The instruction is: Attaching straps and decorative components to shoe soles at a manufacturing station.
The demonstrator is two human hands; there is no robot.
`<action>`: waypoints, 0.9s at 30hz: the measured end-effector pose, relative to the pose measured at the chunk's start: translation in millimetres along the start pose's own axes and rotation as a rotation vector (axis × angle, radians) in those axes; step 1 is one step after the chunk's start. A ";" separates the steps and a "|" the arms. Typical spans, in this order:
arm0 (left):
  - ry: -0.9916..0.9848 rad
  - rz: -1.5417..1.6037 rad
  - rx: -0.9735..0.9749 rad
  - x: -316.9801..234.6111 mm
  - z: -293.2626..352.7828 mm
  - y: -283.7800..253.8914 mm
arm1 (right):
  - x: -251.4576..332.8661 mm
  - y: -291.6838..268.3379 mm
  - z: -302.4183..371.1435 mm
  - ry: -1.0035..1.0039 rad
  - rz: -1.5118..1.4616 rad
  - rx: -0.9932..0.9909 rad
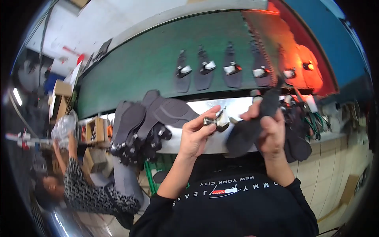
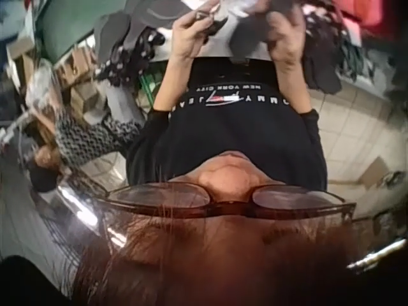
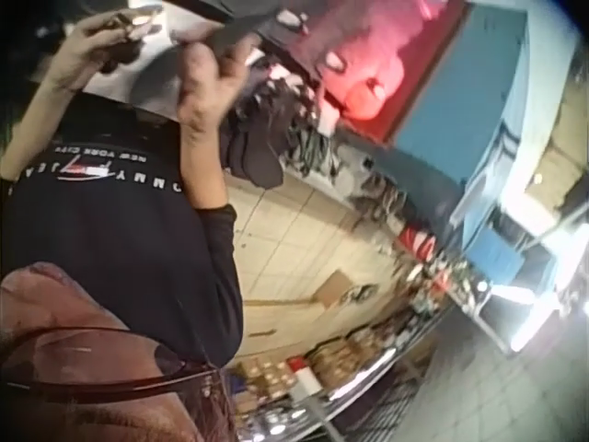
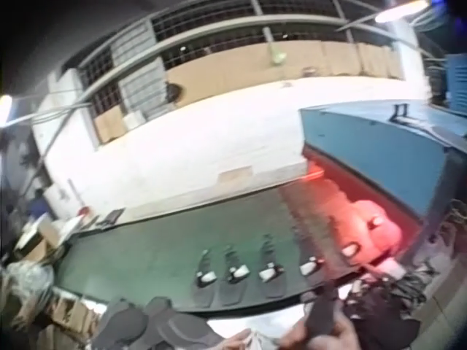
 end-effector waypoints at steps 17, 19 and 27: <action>0.020 -0.135 -0.075 -5.2 34.9 -40.1 | -25.1 17.3 27.2 0.035 0.858 0.256; 0.031 -0.127 -0.067 -4.1 34.3 -40.2 | -23.6 18.5 28.5 -0.012 0.881 0.265; 0.028 -0.069 -0.022 0.5 34.6 -39.9 | -24.5 21.5 29.9 0.008 0.867 0.285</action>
Point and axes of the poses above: each hand's wrist, its own z-axis away from the middle knuckle, its own y-axis out of the palm, x = y × z, the point moved 3 cm from there along -z, towards the middle knuckle, and after that the axes turned 3 degrees about z, right-handed, at the moved point
